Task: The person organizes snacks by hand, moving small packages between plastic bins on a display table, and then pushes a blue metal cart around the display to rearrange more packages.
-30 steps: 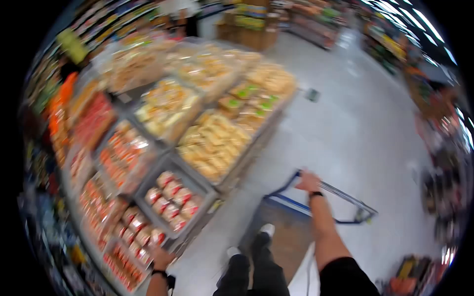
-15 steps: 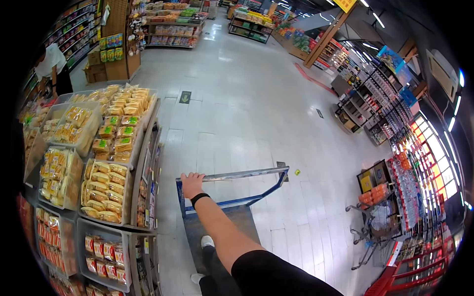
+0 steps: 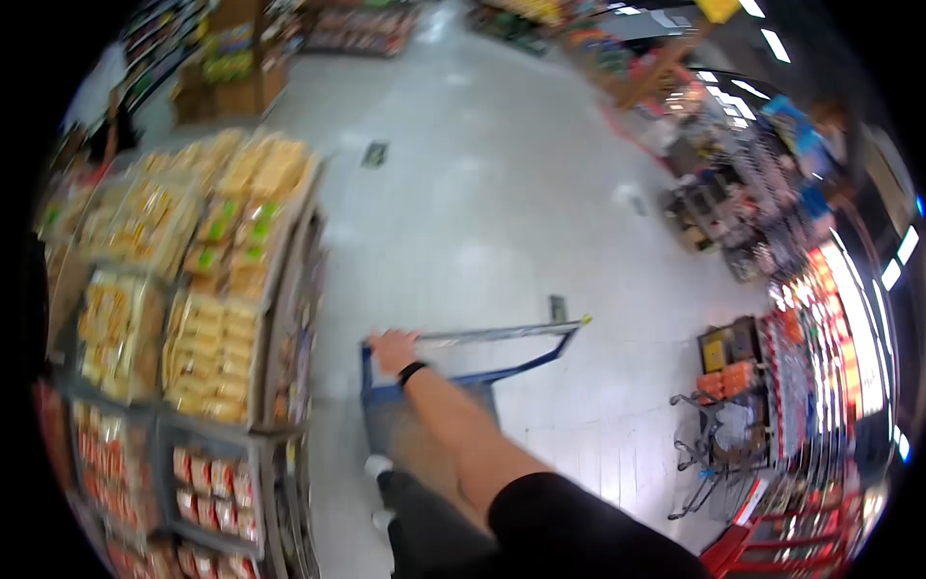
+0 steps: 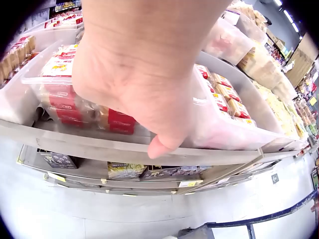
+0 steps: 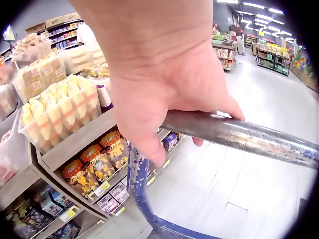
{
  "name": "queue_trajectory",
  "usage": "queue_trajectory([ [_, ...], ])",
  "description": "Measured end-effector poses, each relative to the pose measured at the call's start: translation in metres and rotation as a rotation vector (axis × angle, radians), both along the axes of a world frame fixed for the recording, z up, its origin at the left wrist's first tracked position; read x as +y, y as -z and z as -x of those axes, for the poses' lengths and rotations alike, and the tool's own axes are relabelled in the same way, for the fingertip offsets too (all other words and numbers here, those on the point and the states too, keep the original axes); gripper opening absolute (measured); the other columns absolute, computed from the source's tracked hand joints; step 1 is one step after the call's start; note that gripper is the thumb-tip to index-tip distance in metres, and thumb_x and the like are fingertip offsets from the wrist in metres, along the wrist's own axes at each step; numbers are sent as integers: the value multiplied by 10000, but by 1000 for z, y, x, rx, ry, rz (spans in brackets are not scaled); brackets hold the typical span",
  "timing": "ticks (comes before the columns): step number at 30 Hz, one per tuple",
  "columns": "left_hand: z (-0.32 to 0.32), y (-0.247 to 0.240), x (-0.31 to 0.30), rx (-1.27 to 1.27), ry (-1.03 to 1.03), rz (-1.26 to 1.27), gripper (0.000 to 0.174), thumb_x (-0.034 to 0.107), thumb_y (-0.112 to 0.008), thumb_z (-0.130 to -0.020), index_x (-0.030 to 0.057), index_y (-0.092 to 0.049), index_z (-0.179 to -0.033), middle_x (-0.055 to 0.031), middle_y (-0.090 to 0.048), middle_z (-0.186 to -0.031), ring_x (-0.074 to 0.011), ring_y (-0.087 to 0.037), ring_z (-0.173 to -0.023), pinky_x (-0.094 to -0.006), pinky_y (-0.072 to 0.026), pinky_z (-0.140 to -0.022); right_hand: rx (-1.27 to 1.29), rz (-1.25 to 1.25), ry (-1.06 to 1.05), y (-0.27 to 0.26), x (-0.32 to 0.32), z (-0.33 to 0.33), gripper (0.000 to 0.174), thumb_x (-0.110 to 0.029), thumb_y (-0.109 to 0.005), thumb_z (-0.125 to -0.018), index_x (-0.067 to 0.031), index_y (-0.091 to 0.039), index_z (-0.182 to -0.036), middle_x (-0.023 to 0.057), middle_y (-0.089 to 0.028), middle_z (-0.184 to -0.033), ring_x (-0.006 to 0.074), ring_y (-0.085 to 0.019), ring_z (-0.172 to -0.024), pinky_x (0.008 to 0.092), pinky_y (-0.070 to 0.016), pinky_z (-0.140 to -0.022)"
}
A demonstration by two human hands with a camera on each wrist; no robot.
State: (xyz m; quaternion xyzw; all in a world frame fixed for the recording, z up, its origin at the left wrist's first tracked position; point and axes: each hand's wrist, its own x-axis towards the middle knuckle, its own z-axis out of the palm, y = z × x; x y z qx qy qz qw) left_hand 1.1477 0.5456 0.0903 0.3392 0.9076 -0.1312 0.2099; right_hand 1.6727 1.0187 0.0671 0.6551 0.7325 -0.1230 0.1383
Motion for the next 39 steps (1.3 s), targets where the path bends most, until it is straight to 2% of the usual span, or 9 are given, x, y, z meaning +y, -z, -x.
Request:
queue_trajectory([
  [1, 6, 6, -16, -34, 12, -35, 857, 581, -706, -742, -56, -591, -1304, -285, -558, -1328, -425, -471, -1285, -539, -312, -1124, 35, -68, -40, 34, 5, -17, 455, -207, -619, -874, -224, -570, -1326, 143, -633, -1224, 388, -588, -1178, 854, -275, -915],
  [2, 6, 7, -24, -69, 20, -89, 848, 582, -703, -744, -54, -602, -1297, -283, -566, -1322, -423, -478, -1279, -537, -320, -1120, 107, 109, -56, -10, 10, -17, 390, -176, -604, -859, -185, -612, -1248, 152, -655, -1202, 362, -612, -1155, 758, -376, -948],
  [3, 9, 15, -35, -100, 22, -118, 841, 583, -701, -747, -52, -612, -1291, -281, -574, -1315, -420, -486, -1273, -535, -329, -1116, 412, -59, -210, 49, 23, -48, 310, -158, -609, -830, -126, -659, -1135, 189, -676, -1137, 360, -632, -1125, 591, -487, -935],
  [4, 4, 18, -32, -108, 14, -91, 833, 583, -699, -750, -50, -623, -1285, -280, -581, -1308, -417, -493, -1268, -533, -338, -1113, 104, 187, -246, 32, 42, -34, 245, -151, -624, -807, -67, -687, -1028, 196, -695, -1029, 377, -665, -1030, 479, -551, -836],
  [8, 8, 29, -19, -103, -119, 307, 1355, 637, -765, -693, -61, 3, -1565, -377, -109, -1590, -523, -90, -1486, -556, -60, -1233, 81, 301, -128, 14, 69, -8, 267, -183, -637, -751, 23, -721, -898, 288, -705, -961, 416, -695, -936, 478, -561, -838],
  [14, 0, 32, -20, -249, -408, 269, 1356, 473, -829, -684, 13, 82, -1577, -287, 123, -1635, -438, 71, -1526, -564, -43, -1222, 235, 475, 17, -20, 79, -12, 265, -219, -678, -713, 38, -699, -773, 281, -693, -816, 407, -699, -829, 441, -557, -752],
  [27, -12, 17, 0, -212, -485, 327, 1261, 467, -790, -744, 14, 44, -1575, -273, 103, -1645, -423, 71, -1532, -522, -18, -1234, 242, 309, -93, 7, 131, -72, 249, -180, -698, -697, 45, -684, -802, 270, -678, -787, 432, -679, -797, 436, -542, -722],
  [35, 10, 81, -72, 23, 57, -104, 528, 304, -744, -720, 186, -644, -1225, -77, -598, -1320, -335, -511, -1274, -573, -321, -1109, 227, 343, 9, -1, 154, -81, 244, -142, -704, -691, 76, -671, -795, 283, -673, -765, 420, -693, -781, 417, -545, -703],
  [39, 11, 67, -59, -92, -73, 35, 758, 351, -754, -733, 130, -456, -1394, -151, -436, -1455, -366, -375, -1377, -556, -255, -1152, 224, 336, 24, 0, 165, -90, 252, -137, -702, -684, 90, -663, -785, 284, -670, -742, 401, -703, -748, 412, -544, -682],
])
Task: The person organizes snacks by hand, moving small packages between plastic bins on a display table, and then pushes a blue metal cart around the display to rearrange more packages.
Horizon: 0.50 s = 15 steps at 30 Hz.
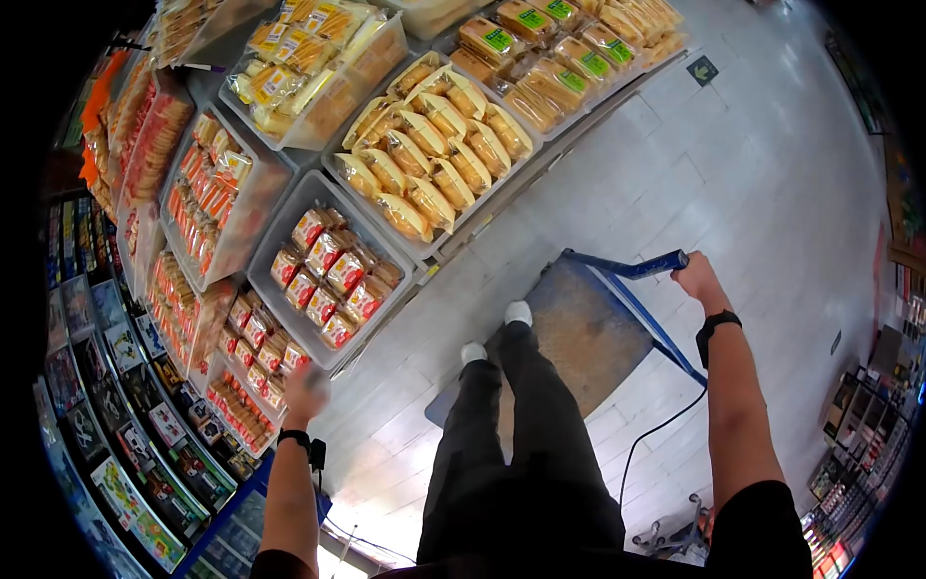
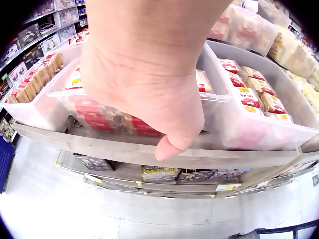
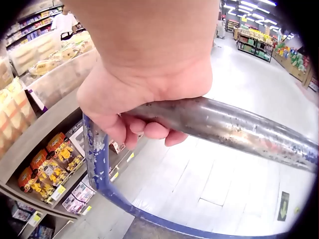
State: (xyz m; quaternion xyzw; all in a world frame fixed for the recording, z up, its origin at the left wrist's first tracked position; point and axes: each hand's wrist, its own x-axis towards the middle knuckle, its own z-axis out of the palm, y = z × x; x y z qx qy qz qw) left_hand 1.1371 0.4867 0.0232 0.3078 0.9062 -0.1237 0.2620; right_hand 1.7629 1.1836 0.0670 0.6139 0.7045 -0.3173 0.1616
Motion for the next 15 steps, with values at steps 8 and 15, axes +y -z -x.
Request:
queue_trajectory([
  [8, -20, -54, 69, -103, -372, 343, 1277, 479, -774, -773, -6, 98, -1569, -289, 56, -1640, -444, 20, -1529, -526, -40, -1237, 2, -203, -48, 20, 22, -33, 207, -95, -675, -702, 104, -639, -749, 207, -611, -587, 281, -644, -517, 402, -506, -529],
  [15, -25, -47, 61, -63, -328, 318, 1267, 429, -777, -771, -18, 106, -1562, -299, 57, -1632, -440, 25, -1528, -549, -30, -1229, -189, -138, 81, 11, 28, -27, 297, -141, -604, -745, 112, -663, -889, 326, -678, -811, 428, -703, -729, 442, -565, -677],
])
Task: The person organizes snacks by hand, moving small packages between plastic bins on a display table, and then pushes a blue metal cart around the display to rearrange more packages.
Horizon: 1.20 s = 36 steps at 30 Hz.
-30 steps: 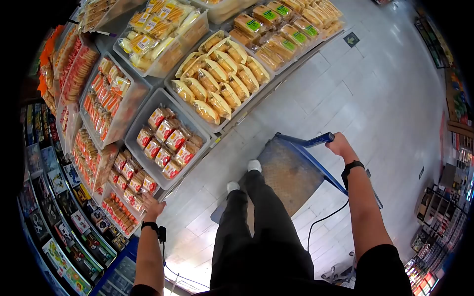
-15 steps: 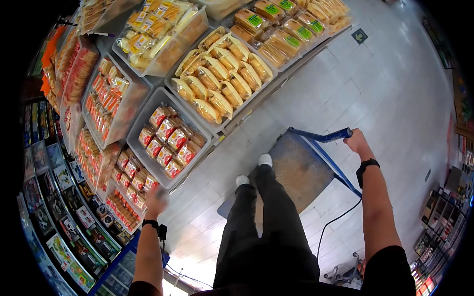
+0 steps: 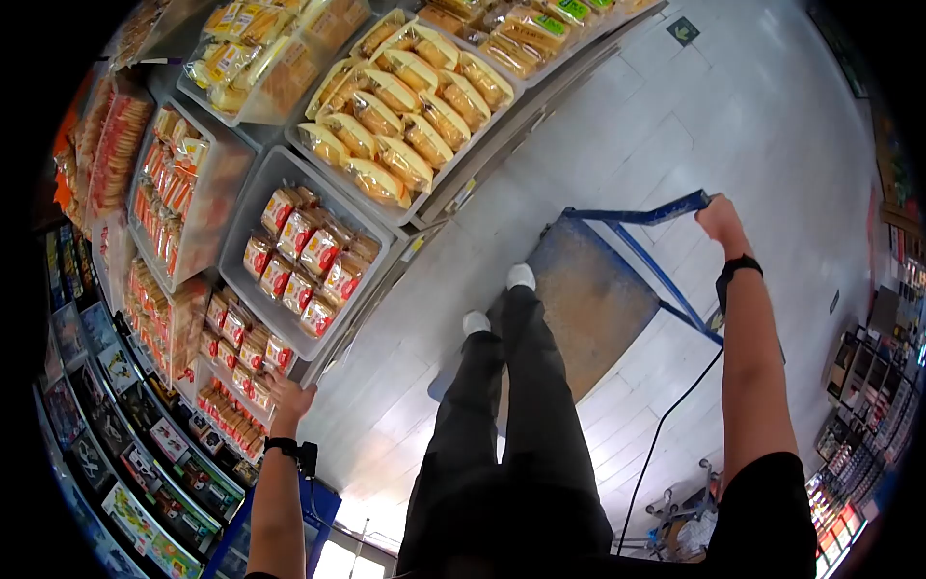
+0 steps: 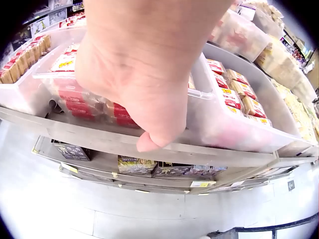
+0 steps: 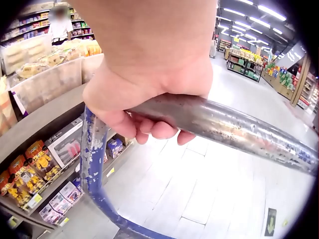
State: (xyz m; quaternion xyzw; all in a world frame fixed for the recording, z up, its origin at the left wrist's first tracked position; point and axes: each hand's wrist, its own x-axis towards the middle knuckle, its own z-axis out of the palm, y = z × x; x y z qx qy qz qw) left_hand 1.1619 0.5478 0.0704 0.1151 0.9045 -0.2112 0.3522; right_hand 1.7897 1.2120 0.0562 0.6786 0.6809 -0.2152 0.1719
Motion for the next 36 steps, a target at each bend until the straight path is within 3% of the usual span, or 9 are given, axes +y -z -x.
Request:
queue_trajectory([
  [8, 4, 13, -27, 83, 146, -187, 1247, 325, -792, -721, -58, 66, -1541, -357, 11, -1599, -510, -44, -1492, -600, -84, -1191, -103, -26, 64, 0, 2, 10, 308, -105, -513, -758, 144, -654, -874, 322, -685, -789, 419, -710, -669, 452, -568, -617],
  [11, -3, 21, -30, 172, 193, -236, 1228, 270, -793, -703, -49, 47, -1540, -352, 1, -1600, -517, -79, -1482, -603, -109, -1184, -67, -217, 25, 2, -12, 18, 326, -113, -516, -756, 144, -657, -901, 332, -684, -817, 429, -711, -703, 453, -576, -645],
  [13, -7, 14, -25, 139, 153, -323, 1136, 255, -748, -717, -43, -21, -1536, -418, 3, -1565, -544, -27, -1482, -655, -65, -1167, -92, -232, -12, 3, -18, 26, 343, -130, -523, -759, 139, -659, -921, 336, -687, -854, 449, -705, -773, 468, -574, -704],
  [18, -12, 27, -36, 245, 241, -368, 1133, 257, -752, -717, -49, -29, -1534, -411, -47, -1567, -540, -88, -1472, -633, -98, -1171, -147, -313, -160, 8, -58, 41, 388, -208, -556, -766, 90, -691, -976, 343, -678, -983, 494, -656, -973, 517, -526, -898],
  [24, -15, 25, -34, 305, 309, -336, 1155, 328, -777, -701, -68, -83, -1535, -388, -172, -1553, -527, -293, -1389, -622, -197, -1152, -135, -247, -177, -2, -154, 93, 363, -242, -569, -767, 18, -713, -976, 285, -693, -1010, 474, -654, -1002, 513, -530, -907],
  [29, -8, 33, -35, 196, 221, -242, 1217, 436, -759, -707, -73, -45, -1552, -395, -110, -1579, -550, -162, -1462, -637, -124, -1188, -47, -250, -248, -10, -229, 125, 288, -259, -619, -754, -27, -703, -904, 267, -697, -932, 460, -669, -924, 530, -547, -834],
  [30, -7, 41, -42, 184, 208, -268, 1236, 472, -752, -716, -65, -26, -1560, -401, -67, -1589, -566, -76, -1482, -642, -74, -1200, -77, -257, -320, -1, -238, 115, 293, -258, -639, -739, -47, -692, -935, 241, -704, -921, 446, -677, -904, 525, -557, -819],
  [33, -4, 50, -43, 94, 115, -268, 1272, 511, -761, -725, -10, 21, -1583, -403, 0, -1596, -576, -34, -1482, -638, -27, -1204, -69, -223, -251, -2, -250, 109, 346, -210, -715, -674, -58, -659, -980, 222, -707, -933, 426, -683, -908, 512, -563, -823],
  [36, -1, 6, -16, -29, 6, -254, 1254, 531, -736, -732, 28, 25, -1593, -393, 37, -1602, -561, -1, -1492, -606, -7, -1214, 4, -257, -207, 0, -249, 106, 247, -162, -688, -675, -42, -681, -890, 232, -708, -890, 426, -684, -901, 505, -559, -817],
])
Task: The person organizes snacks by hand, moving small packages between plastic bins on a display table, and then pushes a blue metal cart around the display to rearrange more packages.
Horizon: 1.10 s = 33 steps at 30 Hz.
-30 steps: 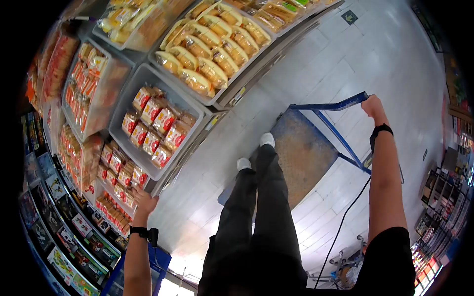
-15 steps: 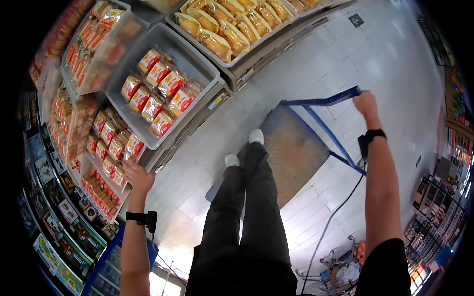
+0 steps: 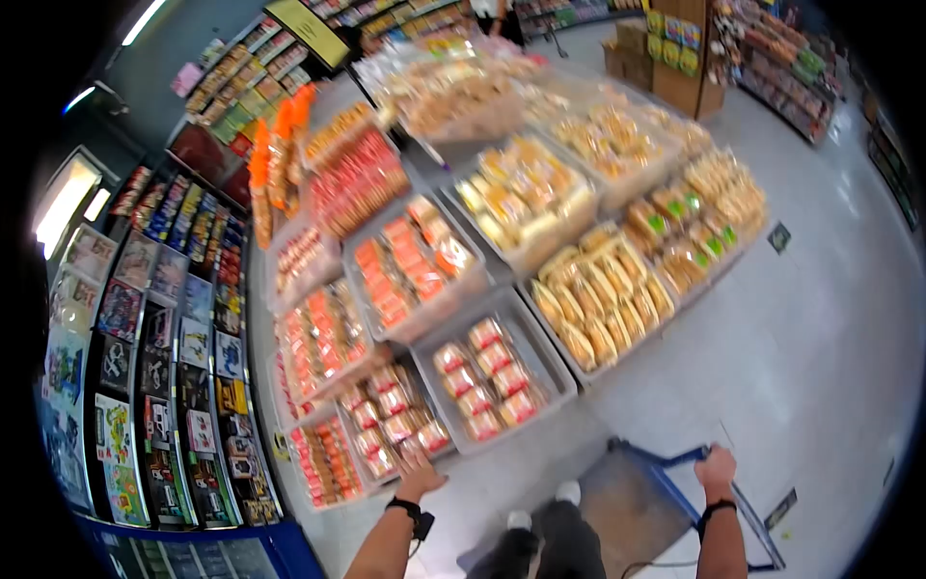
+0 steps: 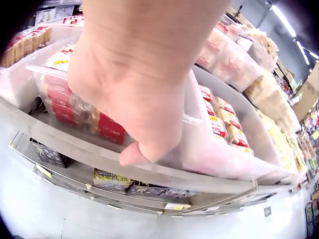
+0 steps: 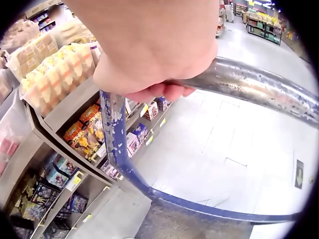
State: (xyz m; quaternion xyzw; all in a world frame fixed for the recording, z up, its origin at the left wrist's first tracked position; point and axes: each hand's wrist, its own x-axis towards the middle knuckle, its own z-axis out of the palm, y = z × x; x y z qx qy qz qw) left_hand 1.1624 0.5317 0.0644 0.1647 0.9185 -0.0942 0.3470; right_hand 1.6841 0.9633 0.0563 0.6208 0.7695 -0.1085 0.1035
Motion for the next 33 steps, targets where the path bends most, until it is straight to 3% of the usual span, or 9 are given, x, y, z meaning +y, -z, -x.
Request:
queue_trajectory([
  [5, -2, -28, 14, -79, -19, 33, 1237, 573, -698, -746, 39, 24, -1596, -354, 60, -1622, -492, 29, -1522, -576, -10, -1223, 5, 171, 62, -34, 8, 20, 211, -153, -666, -705, -40, -746, -864, 221, -722, -944, 401, -687, -943, 454, -563, -850],
  [9, 1, -30, 14, -132, -25, 84, 1234, 582, -694, -750, 37, 20, -1598, -337, 59, -1631, -481, 31, -1525, -565, -18, -1226, 31, 305, 97, -46, 15, 23, 279, -212, -748, -675, -18, -752, -876, 232, -722, -965, 392, -687, -954, 440, -564, -861],
  [13, -3, -17, 9, -70, 9, 81, 1249, 581, -702, -733, 35, 15, -1598, -338, 40, -1631, -479, 14, -1527, -568, -38, -1226, 94, 223, 64, -18, 19, 6, 310, -222, -764, -661, 7, -739, -868, 249, -715, -969, 404, -682, -960, 446, -562, -855],
  [21, -8, -27, 9, -20, 13, 7, 1236, 585, -711, -720, 26, -35, -1591, -336, -12, -1631, -486, -26, -1523, -590, -89, -1214, 110, 243, 60, -31, 17, 13, 273, -196, -739, -669, 12, -736, -845, 263, -705, -913, 423, -678, -920, 460, -560, -824],
  [25, -7, -15, 3, -8, 14, 1, 1242, 572, -712, -724, 33, -9, -1594, -336, 8, -1632, -490, -15, -1522, -598, -84, -1209, 122, 264, 57, -45, 11, 9, 266, -190, -731, -671, 10, -740, -847, 254, -709, -892, 421, -683, -900, 461, -561, -817],
  [33, -9, -35, 15, -65, -30, 41, 1215, 531, -692, -742, 47, 18, -1601, -337, 24, -1632, -468, 30, -1530, -538, -24, -1234, 103, 245, 60, -47, 13, 22, 261, -196, -727, -666, 2, -739, -835, 243, -714, -902, 410, -687, -902, 461, -562, -830],
])
